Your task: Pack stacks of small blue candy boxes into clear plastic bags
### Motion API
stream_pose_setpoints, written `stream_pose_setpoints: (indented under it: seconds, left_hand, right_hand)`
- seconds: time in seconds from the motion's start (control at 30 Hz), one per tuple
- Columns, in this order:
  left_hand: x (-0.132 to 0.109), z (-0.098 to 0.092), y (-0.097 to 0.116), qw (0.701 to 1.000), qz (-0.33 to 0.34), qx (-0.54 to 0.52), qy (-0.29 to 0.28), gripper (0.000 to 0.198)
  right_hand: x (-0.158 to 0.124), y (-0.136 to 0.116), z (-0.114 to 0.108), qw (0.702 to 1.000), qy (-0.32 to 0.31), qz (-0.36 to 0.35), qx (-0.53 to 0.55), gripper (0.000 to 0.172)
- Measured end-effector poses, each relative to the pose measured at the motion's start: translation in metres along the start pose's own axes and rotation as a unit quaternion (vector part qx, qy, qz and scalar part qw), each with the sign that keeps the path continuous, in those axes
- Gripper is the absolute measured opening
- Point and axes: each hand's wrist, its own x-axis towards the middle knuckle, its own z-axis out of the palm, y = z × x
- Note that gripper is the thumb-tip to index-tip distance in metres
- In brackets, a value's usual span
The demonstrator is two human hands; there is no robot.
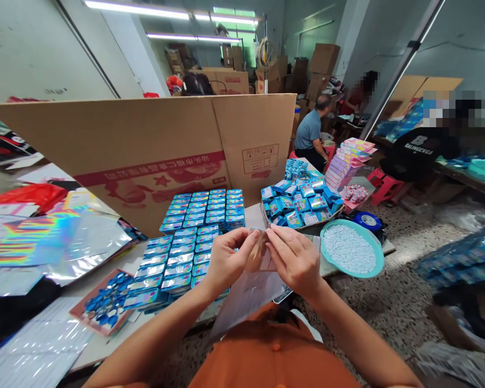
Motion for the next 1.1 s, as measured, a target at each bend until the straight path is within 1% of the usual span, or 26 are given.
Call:
stream_pose_setpoints:
  seconds: [0.17, 0.33, 0.43, 0.5, 0.57, 0.6, 0.67, 0.73, 0.8, 0.83, 0.87, 0.93, 1.0, 1.03, 1.07, 1.1]
  left_hand:
    - [0.002, 0.002, 0.001, 1.000, -0.003, -0.006, -0.005, 0.028]
    - [0.006, 0.004, -0.001, 0.999, -0.027, -0.039, -0.015, 0.027]
    - [0.007, 0.006, -0.003, 0.998, -0.030, -0.041, -0.019, 0.028]
    - [0.011, 0.003, -0.005, 0.999, -0.033, -0.033, -0.023, 0.030]
    - [0.020, -0.007, -0.008, 0.999, -0.042, -0.020, -0.014, 0.033]
    - [0.027, -0.015, -0.008, 0.999, -0.049, -0.011, -0.002, 0.034]
    - [0.046, -0.041, -0.010, 0.998, -0.061, 0.014, 0.031, 0.038]
    - [0.069, -0.075, -0.012, 0.995, -0.069, 0.041, 0.065, 0.042]
    - [0.092, -0.114, -0.020, 0.989, -0.090, 0.071, 0.089, 0.043]
    - [0.103, -0.133, -0.027, 0.986, -0.112, 0.092, 0.087, 0.042]
    - [0.114, -0.150, -0.036, 0.981, -0.128, 0.119, 0.083, 0.043]
    - [0.133, -0.180, -0.061, 0.969, -0.152, 0.184, 0.056, 0.046]
    - [0.151, -0.200, -0.090, 0.946, -0.158, 0.280, 0.039, 0.049]
    - [0.158, -0.205, -0.103, 0.926, -0.151, 0.342, 0.043, 0.049]
    - [0.165, -0.207, -0.115, 0.900, -0.129, 0.411, 0.060, 0.050]
    - [0.169, -0.204, -0.125, 0.870, -0.094, 0.477, 0.087, 0.051]
  right_hand:
    - [0.002, 0.001, -0.001, 0.998, 0.025, 0.043, 0.032, 0.035]
    - [0.003, 0.003, 0.002, 0.996, 0.046, 0.053, 0.051, 0.032]
    - [0.008, -0.001, 0.004, 0.992, 0.063, 0.071, 0.078, 0.027]
    - [0.012, -0.005, 0.003, 0.984, 0.075, 0.094, 0.132, 0.020]
    - [0.016, -0.006, 0.000, 0.962, 0.076, 0.130, 0.230, 0.014]
    - [0.017, -0.005, -0.003, 0.942, 0.074, 0.154, 0.288, 0.011]
    - [0.018, 0.002, -0.010, 0.889, 0.094, 0.212, 0.395, 0.008]
    - [0.014, 0.017, -0.019, 0.834, 0.161, 0.279, 0.449, 0.006]
    - [0.004, 0.040, -0.025, 0.791, 0.234, 0.360, 0.435, 0.003]
    - [-0.004, 0.053, -0.027, 0.774, 0.257, 0.404, 0.415, 0.003]
    - [-0.014, 0.066, -0.027, 0.758, 0.267, 0.448, 0.393, 0.007]
    - [-0.038, 0.088, -0.024, 0.727, 0.264, 0.526, 0.353, 0.017]
    - [-0.066, 0.105, -0.017, 0.708, 0.246, 0.583, 0.313, 0.026]
    - [-0.080, 0.112, -0.013, 0.704, 0.233, 0.604, 0.292, 0.028]
    - [-0.094, 0.118, -0.010, 0.702, 0.219, 0.621, 0.271, 0.030]
    - [-0.106, 0.123, -0.006, 0.699, 0.205, 0.636, 0.254, 0.032]
